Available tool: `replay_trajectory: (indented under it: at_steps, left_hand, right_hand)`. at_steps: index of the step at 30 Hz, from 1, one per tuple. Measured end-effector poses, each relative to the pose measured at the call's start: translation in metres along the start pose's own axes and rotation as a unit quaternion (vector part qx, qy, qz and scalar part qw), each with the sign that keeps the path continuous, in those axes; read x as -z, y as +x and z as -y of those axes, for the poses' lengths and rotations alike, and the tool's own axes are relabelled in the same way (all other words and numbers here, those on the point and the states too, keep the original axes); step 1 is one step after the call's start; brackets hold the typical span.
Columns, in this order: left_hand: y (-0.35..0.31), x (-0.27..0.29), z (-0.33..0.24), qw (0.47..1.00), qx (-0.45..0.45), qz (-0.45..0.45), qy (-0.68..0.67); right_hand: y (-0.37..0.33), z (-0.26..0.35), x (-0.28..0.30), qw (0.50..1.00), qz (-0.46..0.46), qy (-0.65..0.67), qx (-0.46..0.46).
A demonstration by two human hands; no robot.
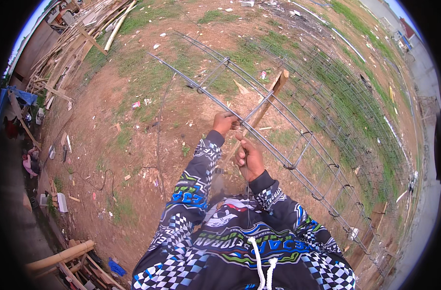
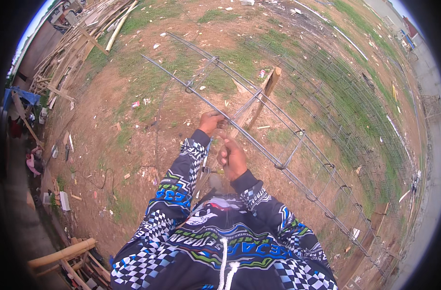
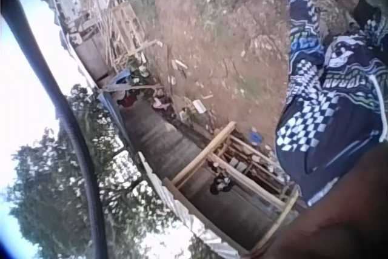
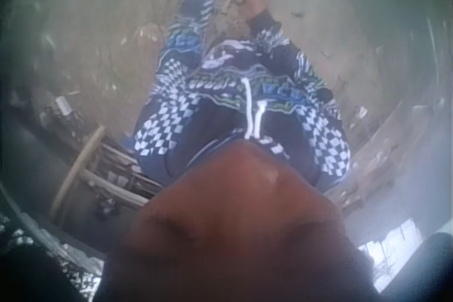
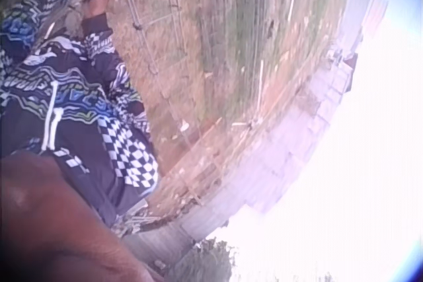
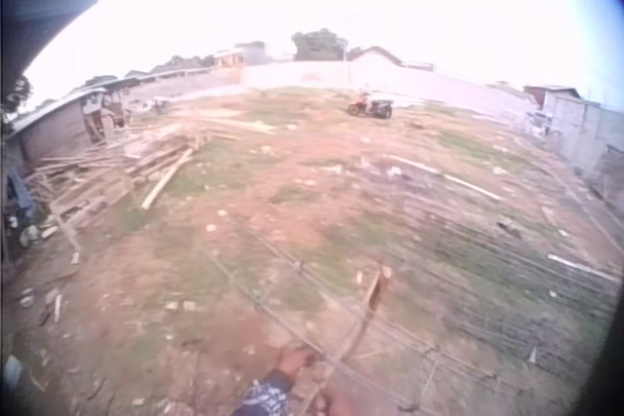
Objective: The person uses pliers to twist wire ties around the intersections of a metal wire mesh panel resting on wooden supports. The person repeatedly picks up wire ties, wraps them around the mesh, and twists them to secure the structure.
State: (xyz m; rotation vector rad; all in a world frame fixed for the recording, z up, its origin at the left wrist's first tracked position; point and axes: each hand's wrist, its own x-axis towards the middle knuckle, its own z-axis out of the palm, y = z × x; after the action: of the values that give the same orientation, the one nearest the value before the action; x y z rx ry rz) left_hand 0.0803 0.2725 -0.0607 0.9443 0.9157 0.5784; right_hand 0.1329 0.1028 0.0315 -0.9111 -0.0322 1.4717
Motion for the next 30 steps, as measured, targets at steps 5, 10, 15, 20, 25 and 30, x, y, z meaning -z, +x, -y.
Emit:
replay_trajectory:
  at_steps: [5,10,15,20,25,30]
  left_hand:
    - [-0.013,0.005,-0.004,0.997,-0.021,0.031,-0.062]
    - [-0.009,0.000,-0.001,0.999,-0.033,0.021,0.028]
    - [0.002,0.010,0.008,0.996,0.043,0.070,0.025]
    - [-0.013,-0.011,-0.010,0.994,0.090,0.058,0.028]
    - [-0.003,-0.025,-0.006,0.999,0.032,-0.032,0.031]
    - [-0.002,-0.010,-0.010,0.987,0.043,0.037,0.152]
  right_hand:
    - [-0.009,-0.017,-0.013,1.000,-0.015,-0.001,0.028]
    - [0.001,-0.036,-0.017,0.997,-0.056,0.059,0.006]
    - [0.006,-0.044,-0.024,0.998,-0.040,0.023,0.046]
    - [-0.001,-0.048,-0.028,0.995,-0.065,-0.028,0.077]
    - [-0.007,-0.040,-0.038,0.982,-0.065,-0.159,0.084]
    - [-0.012,-0.017,-0.028,0.969,-0.034,-0.222,0.107]
